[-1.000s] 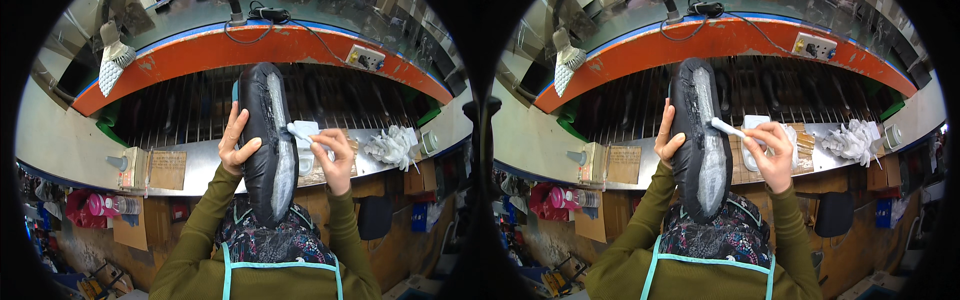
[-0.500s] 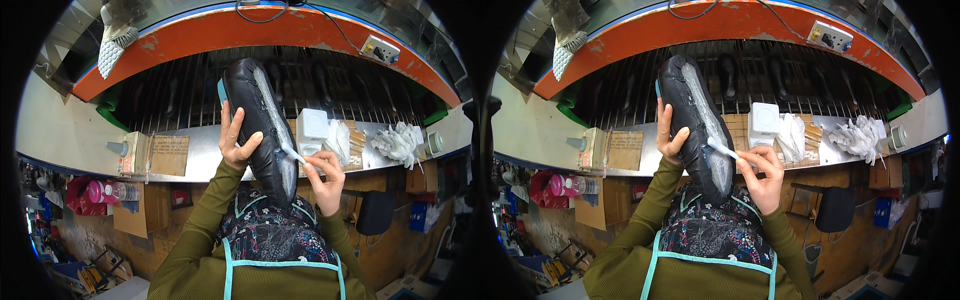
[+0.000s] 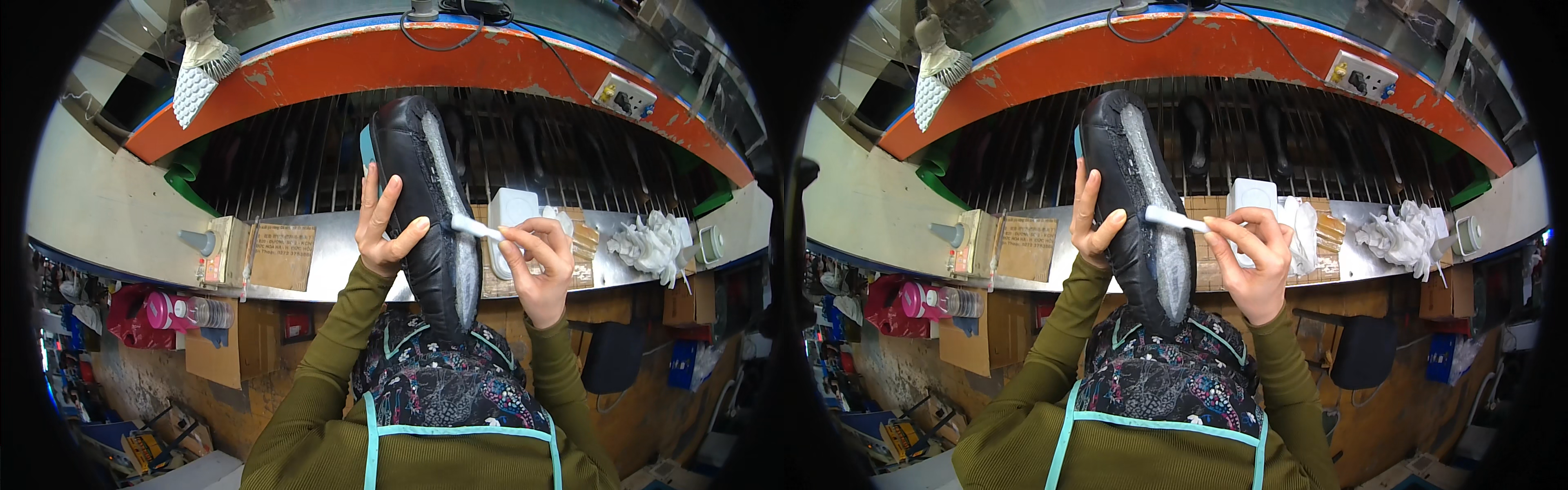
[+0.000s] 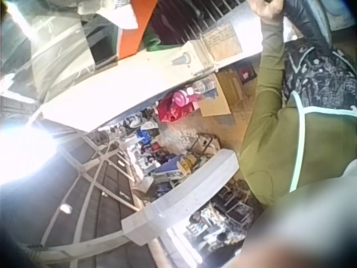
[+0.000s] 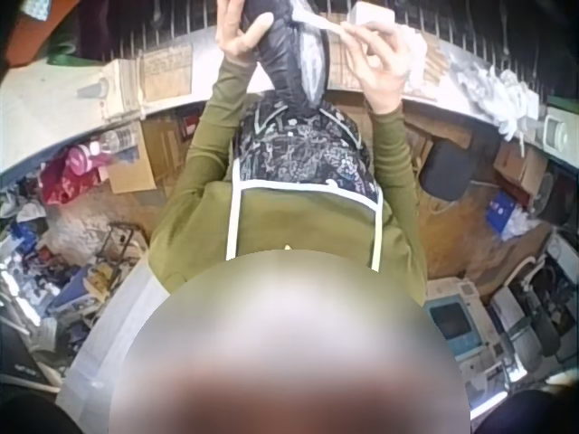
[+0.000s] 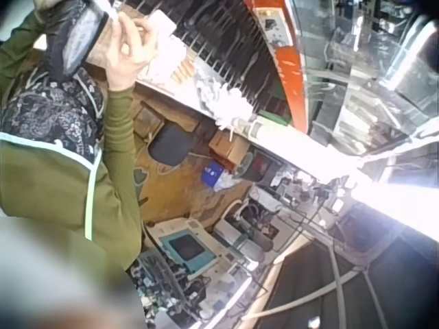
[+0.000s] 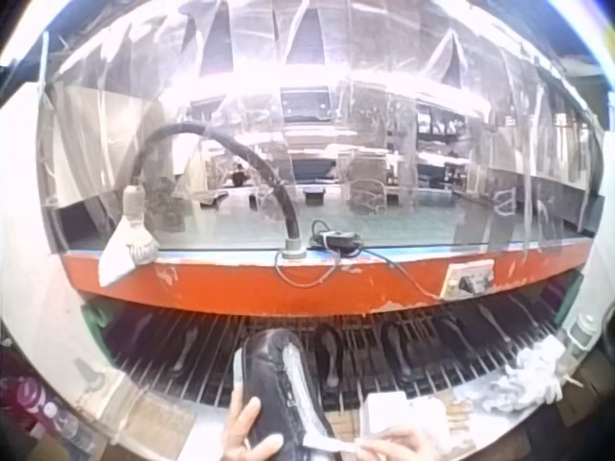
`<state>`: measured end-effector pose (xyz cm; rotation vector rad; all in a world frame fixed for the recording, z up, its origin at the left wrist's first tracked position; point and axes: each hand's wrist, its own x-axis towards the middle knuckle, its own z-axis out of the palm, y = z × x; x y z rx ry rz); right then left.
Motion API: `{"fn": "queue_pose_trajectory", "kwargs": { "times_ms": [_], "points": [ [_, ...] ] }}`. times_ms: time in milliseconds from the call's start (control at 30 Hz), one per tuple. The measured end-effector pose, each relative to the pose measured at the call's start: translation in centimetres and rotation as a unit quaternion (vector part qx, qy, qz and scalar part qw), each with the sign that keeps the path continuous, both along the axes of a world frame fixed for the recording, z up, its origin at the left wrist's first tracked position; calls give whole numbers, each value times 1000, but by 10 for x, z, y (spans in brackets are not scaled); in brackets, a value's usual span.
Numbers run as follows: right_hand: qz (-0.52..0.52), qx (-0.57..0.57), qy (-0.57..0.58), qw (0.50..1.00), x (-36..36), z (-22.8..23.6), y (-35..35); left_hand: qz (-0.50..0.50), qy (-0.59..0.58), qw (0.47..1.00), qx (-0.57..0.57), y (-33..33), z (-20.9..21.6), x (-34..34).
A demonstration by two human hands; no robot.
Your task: The person applies a white adhesive to the sole and edges of a black shoe using a small brush. The person repeatedly dips the brush into a container and spreads the glue along the shoe's perimeter and sole. The person then repeats the process on a brown shoe.
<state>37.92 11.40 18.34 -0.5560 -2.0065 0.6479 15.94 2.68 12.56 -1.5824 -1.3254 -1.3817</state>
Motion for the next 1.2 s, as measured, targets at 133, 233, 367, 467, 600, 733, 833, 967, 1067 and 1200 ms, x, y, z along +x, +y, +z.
{"fn": "queue_pose_trajectory", "kwargs": {
  "times_ms": [133, 233, 367, 467, 600, 733, 833, 967, 1067, 1200],
  "points": [
    [51, -25, -24, 998, 4, 0, 9, 2, -10, 1000, 8, 5, 2, -3],
    [81, -65, -30, 994, 8, -1, 12, 1, -20, 1000, 17, 9, 2, -4],
    [109, -61, -23, 992, 9, 1, 17, 6, -24, 1000, 14, 11, 4, -4],
    [72, -85, 10, 994, 3, 4, 20, 5, -15, 1000, 8, 12, 7, -3],
    [38, -26, 16, 999, -4, 8, 29, 1, 8, 1000, 6, 14, 12, -1],
    [89, -22, -29, 995, 4, 9, 35, 5, 8, 1000, 0, 15, 13, 2],
    [123, -36, -43, 991, 10, 7, 35, 4, 5, 1000, -3, 15, 12, 3],
    [141, -47, -51, 988, 17, 4, 32, -4, -5, 1000, -4, 16, 10, 3],
    [126, -60, -42, 989, 19, 1, 27, -13, -21, 1000, -7, 15, 8, 4],
    [124, -48, -40, 990, 24, -1, 22, -12, -34, 999, -7, 17, 7, 5]
  ]
}}
